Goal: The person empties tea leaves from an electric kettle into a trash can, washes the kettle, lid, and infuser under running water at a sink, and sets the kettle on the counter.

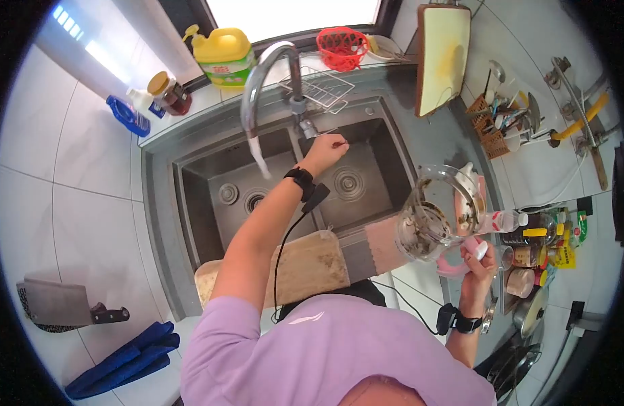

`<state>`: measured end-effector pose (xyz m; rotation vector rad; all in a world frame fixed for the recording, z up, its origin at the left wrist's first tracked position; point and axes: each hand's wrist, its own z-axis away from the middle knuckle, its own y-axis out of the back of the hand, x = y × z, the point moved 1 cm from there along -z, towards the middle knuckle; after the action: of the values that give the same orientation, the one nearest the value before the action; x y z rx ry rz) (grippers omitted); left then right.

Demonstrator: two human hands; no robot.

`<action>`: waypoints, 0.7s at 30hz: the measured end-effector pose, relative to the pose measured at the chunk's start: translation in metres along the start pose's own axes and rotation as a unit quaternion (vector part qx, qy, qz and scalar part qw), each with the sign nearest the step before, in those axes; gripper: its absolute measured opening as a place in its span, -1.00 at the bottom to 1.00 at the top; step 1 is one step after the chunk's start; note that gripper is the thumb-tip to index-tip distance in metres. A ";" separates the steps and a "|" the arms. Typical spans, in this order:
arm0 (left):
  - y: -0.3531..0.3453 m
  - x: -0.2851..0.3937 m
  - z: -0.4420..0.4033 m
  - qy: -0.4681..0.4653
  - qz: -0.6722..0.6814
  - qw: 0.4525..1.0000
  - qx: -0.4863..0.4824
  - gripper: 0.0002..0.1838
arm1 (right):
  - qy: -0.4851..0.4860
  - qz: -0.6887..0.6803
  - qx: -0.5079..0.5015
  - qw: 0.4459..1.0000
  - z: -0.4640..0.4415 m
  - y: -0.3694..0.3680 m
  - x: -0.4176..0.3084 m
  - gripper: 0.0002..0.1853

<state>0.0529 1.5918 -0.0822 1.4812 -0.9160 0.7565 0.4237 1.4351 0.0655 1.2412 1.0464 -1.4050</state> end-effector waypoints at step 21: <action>0.129 -0.041 0.176 0.279 0.433 0.852 0.095 -0.48 | -0.109 -0.091 -0.313 0.939 -0.003 -0.279 0.046 -0.72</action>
<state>-0.0874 1.4206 -0.0748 0.8454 -1.0493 1.8731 0.1488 1.4826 0.0215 0.5241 1.3365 -1.1689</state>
